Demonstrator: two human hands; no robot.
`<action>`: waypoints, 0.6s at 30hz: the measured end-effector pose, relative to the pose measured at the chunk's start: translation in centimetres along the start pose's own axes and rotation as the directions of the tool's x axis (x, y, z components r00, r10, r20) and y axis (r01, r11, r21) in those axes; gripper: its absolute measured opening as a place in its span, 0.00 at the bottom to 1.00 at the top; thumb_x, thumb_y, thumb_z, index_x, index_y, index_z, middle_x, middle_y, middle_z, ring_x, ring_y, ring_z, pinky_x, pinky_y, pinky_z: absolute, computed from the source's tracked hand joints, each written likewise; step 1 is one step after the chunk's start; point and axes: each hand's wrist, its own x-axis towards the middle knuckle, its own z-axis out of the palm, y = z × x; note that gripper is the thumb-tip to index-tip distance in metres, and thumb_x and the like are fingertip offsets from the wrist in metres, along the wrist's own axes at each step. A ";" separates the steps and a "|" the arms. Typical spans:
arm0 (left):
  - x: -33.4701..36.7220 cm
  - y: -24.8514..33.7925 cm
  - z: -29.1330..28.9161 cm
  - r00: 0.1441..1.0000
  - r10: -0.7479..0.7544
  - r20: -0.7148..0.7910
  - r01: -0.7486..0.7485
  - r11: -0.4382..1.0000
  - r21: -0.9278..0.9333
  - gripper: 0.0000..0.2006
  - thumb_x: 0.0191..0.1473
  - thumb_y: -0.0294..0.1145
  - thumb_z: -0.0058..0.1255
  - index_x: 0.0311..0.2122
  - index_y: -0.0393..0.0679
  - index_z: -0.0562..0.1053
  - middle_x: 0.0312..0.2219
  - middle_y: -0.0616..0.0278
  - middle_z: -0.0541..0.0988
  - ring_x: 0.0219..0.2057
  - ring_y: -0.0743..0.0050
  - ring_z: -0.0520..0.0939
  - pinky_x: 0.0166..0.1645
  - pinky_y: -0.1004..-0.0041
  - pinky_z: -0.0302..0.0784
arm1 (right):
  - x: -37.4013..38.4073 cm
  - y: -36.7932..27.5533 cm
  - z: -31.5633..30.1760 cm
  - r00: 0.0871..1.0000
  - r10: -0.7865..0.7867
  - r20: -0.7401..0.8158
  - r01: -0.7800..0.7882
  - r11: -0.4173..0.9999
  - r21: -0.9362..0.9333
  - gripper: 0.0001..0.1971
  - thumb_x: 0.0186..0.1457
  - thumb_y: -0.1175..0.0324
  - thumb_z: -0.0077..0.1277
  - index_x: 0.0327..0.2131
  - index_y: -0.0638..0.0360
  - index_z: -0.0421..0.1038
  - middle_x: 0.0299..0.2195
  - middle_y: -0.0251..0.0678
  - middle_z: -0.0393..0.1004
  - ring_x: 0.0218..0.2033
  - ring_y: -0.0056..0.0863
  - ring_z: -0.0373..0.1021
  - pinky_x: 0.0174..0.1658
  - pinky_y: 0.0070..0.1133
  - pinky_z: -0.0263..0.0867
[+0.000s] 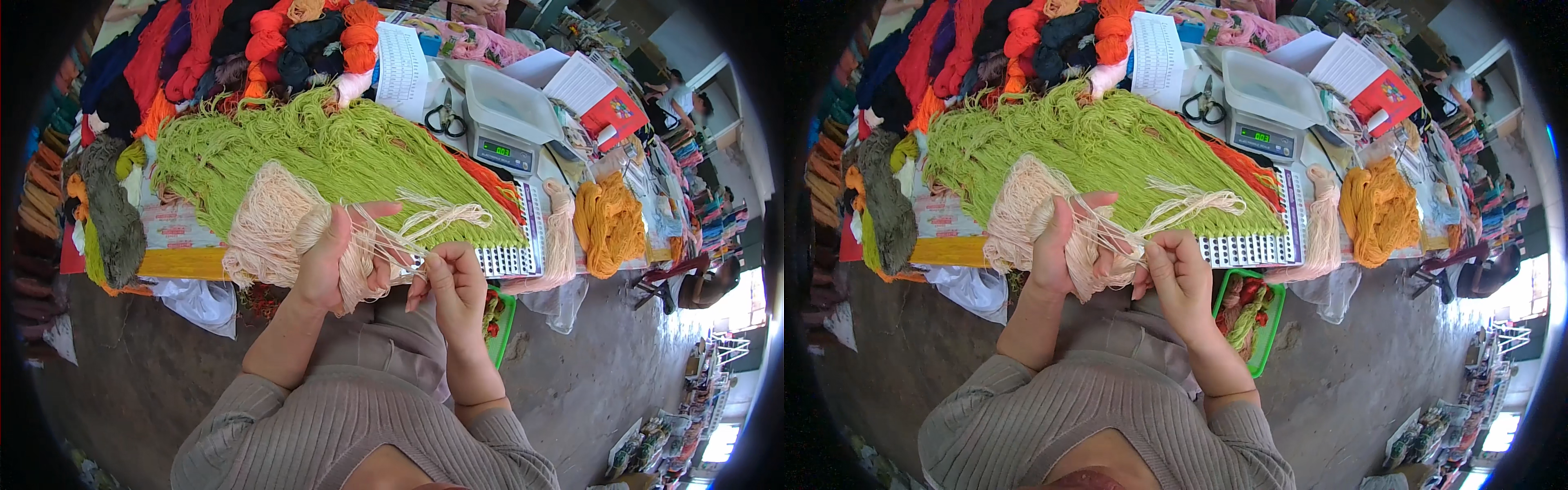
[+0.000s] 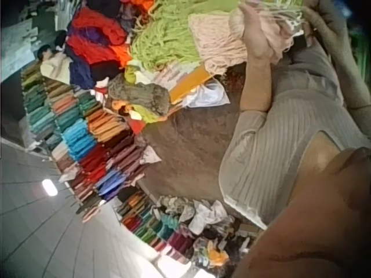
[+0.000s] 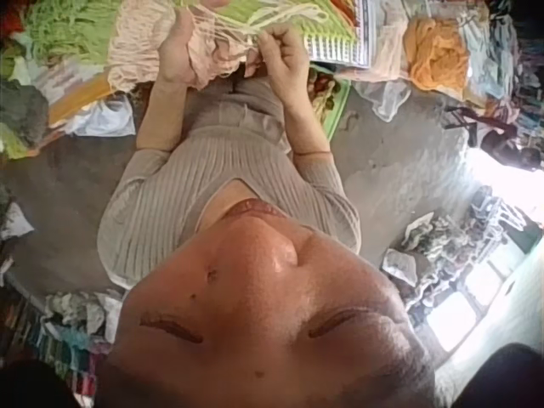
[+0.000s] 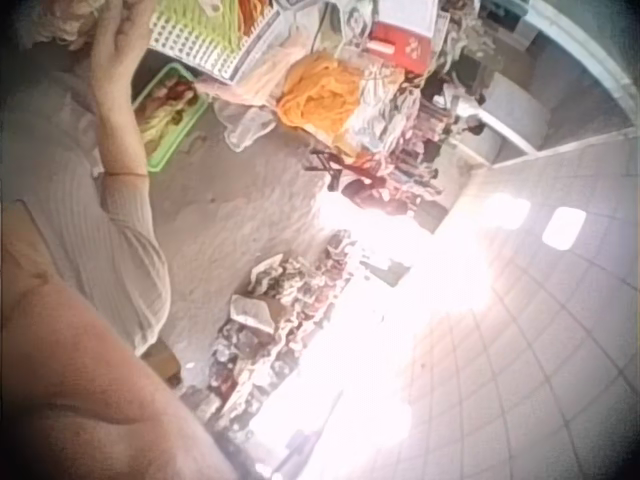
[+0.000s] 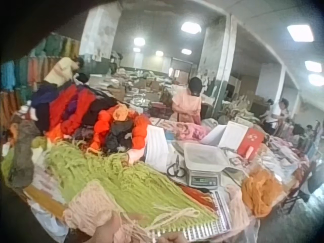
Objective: Sorting and attaching bunches of colored yarn to a sample board at a factory workstation.
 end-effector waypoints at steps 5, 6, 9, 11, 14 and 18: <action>0.1 -0.2 -0.5 0.998 0.025 0.061 -0.025 1.000 0.002 0.31 0.59 0.56 0.18 0.53 0.41 0.60 0.28 0.40 0.76 0.14 0.72 0.72 0.21 0.77 0.70 | -0.1 0.0 0.0 1.000 -0.015 -0.006 0.015 1.000 -0.016 0.04 0.60 0.73 0.38 0.36 0.64 0.58 0.19 0.33 0.68 0.18 0.16 0.65 0.22 0.13 0.62; 0.1 -0.3 -0.5 0.997 0.032 0.066 -0.032 0.999 -0.005 0.30 0.59 0.55 0.18 0.53 0.41 0.60 0.29 0.41 0.76 0.14 0.72 0.72 0.21 0.77 0.69 | -0.1 0.0 0.0 1.000 -0.013 -0.006 0.013 1.000 -0.013 0.04 0.60 0.73 0.38 0.36 0.64 0.58 0.19 0.33 0.68 0.18 0.16 0.65 0.22 0.13 0.62; 0.3 -0.2 -0.3 0.998 0.036 0.060 -0.034 0.999 -0.041 0.30 0.59 0.55 0.18 0.52 0.40 0.61 0.30 0.41 0.76 0.14 0.73 0.71 0.22 0.77 0.70 | 0.0 0.0 0.1 1.000 -0.020 -0.016 0.019 1.000 -0.012 0.05 0.60 0.72 0.38 0.35 0.64 0.58 0.18 0.34 0.67 0.16 0.18 0.65 0.20 0.13 0.62; 0.4 -0.1 0.0 0.998 0.037 0.048 -0.034 0.997 -0.071 0.30 0.60 0.54 0.19 0.52 0.40 0.62 0.31 0.41 0.76 0.14 0.74 0.70 0.23 0.77 0.70 | 0.1 -0.1 0.1 0.999 -0.026 -0.022 0.026 1.000 -0.016 0.06 0.59 0.71 0.38 0.34 0.63 0.58 0.17 0.35 0.67 0.14 0.21 0.65 0.18 0.14 0.62; 0.4 0.1 0.5 0.998 0.002 0.055 0.007 0.987 -0.158 0.29 0.60 0.54 0.20 0.52 0.40 0.62 0.34 0.42 0.76 0.15 0.76 0.69 0.27 0.76 0.70 | 0.2 -0.3 -0.3 0.999 0.042 0.015 -0.042 0.998 0.041 0.05 0.60 0.71 0.38 0.36 0.63 0.58 0.19 0.33 0.68 0.16 0.17 0.65 0.21 0.12 0.61; 0.4 0.2 1.1 0.998 -0.043 -0.047 0.036 0.991 -0.129 0.29 0.59 0.54 0.22 0.52 0.40 0.62 0.36 0.43 0.76 0.17 0.78 0.69 0.28 0.77 0.69 | 0.3 -0.3 -0.2 0.999 0.037 -0.009 -0.036 0.997 0.069 0.06 0.60 0.70 0.38 0.34 0.63 0.59 0.17 0.34 0.66 0.14 0.19 0.64 0.18 0.13 0.61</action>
